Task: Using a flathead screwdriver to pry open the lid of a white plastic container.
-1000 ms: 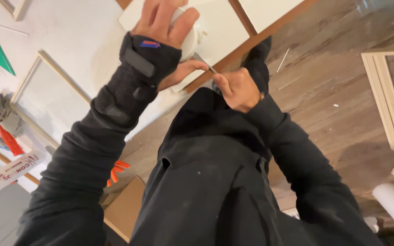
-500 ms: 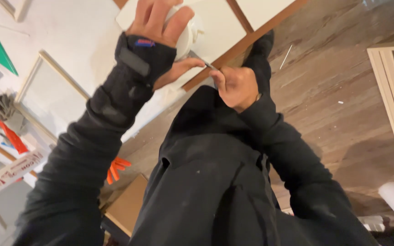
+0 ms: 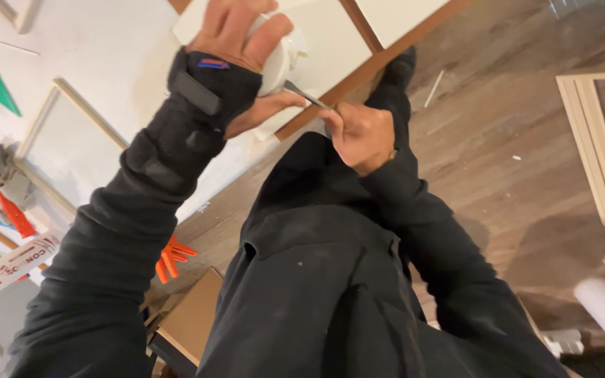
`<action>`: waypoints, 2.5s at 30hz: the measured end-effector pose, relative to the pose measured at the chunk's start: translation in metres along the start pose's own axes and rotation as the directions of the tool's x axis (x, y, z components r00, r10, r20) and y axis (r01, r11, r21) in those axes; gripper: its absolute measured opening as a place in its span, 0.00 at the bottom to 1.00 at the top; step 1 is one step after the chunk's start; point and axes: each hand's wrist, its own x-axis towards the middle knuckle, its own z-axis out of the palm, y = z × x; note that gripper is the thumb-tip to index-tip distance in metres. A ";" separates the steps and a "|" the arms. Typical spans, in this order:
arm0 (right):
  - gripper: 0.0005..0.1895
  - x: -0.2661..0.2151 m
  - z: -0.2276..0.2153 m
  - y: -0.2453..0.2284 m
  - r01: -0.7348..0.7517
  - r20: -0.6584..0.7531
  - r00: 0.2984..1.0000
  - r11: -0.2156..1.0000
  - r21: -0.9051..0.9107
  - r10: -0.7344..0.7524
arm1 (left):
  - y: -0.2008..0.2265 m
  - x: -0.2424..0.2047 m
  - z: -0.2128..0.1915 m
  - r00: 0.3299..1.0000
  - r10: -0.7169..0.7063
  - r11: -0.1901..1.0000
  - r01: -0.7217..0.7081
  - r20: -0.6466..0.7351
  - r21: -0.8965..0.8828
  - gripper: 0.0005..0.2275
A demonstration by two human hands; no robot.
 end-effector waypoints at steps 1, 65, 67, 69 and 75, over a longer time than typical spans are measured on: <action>0.22 -0.001 -0.001 -0.007 0.068 -0.131 0.986 0.974 -0.216 -0.098 | -0.001 -0.001 0.002 1.000 0.014 1.000 -0.014 -0.018 0.009 0.35; 0.28 -0.004 0.023 -0.003 -0.216 -0.007 0.976 0.965 0.146 0.220 | 0.004 -0.009 0.010 0.989 0.000 0.999 0.007 -0.148 0.045 0.30; 0.30 -0.005 0.021 -0.007 -0.125 -0.040 0.991 0.992 0.021 0.126 | 0.004 -0.014 0.007 0.992 -0.060 0.998 0.061 -0.116 0.010 0.29; 0.31 -0.002 0.016 -0.005 -0.065 -0.057 0.996 0.997 -0.049 0.062 | 0.000 -0.011 0.008 0.993 -0.018 0.999 0.023 -0.120 0.034 0.29; 0.37 -0.006 0.015 0.009 -0.225 0.190 0.966 0.929 0.294 0.174 | 0.000 -0.011 0.007 0.990 0.055 0.998 -0.051 -0.128 0.033 0.28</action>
